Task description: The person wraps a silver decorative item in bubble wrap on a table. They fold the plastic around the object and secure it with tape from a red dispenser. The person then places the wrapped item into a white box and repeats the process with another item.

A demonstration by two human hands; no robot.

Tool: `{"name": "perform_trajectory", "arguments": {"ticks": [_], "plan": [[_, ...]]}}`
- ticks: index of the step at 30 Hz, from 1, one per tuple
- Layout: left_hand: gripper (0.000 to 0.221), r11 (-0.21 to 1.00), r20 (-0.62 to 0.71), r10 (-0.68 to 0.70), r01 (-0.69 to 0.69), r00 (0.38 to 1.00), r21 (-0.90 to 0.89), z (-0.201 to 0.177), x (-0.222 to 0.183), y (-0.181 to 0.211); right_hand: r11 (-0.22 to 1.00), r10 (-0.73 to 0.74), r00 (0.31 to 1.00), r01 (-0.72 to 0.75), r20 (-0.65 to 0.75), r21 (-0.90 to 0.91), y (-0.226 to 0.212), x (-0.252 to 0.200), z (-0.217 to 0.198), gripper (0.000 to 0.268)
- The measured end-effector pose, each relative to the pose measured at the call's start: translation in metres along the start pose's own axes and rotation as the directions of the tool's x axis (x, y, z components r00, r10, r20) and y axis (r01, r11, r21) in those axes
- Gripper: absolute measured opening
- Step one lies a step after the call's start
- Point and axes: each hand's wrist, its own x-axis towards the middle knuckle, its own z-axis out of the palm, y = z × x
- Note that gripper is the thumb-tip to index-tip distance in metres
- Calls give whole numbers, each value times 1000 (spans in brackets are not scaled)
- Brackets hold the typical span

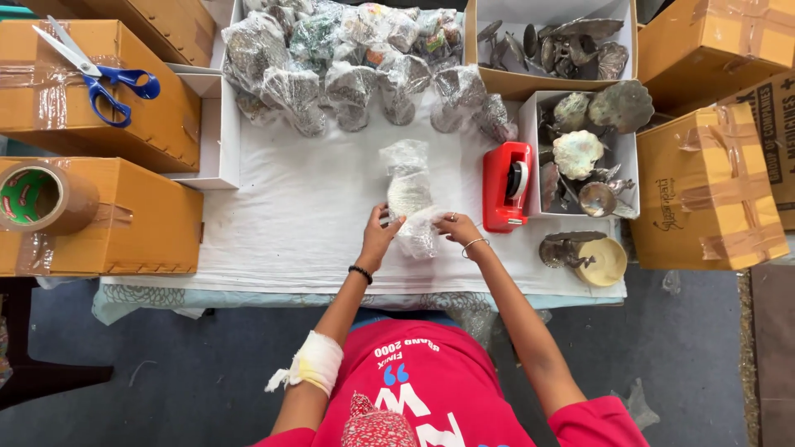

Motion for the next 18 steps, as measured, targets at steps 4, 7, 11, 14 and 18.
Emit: {"name": "perform_trajectory", "arguments": {"ticks": [4,7,11,14,18], "plan": [[74,995,-25,-91,92,996,39,7,-8,18,996,82,996,-81,31,-33,19,6,-2,24],[82,975,17,-222,222,975,5,7,-11,-5,991,83,992,-91,92,93,11,-4,2,26],[67,985,119,-58,37,991,169,3,-37,-55,992,-85,996,86,15,-87,-14,-53,3,58],[56,926,223,-7,-77,975,369,-13,-63,-64,834,-497,867,478,1,-276,9,-43,-19,72],[44,701,228,177,-285,957,653,-24,-81,-59,587,-666,699,707,261,-394,38,-34,-42,73]]}}
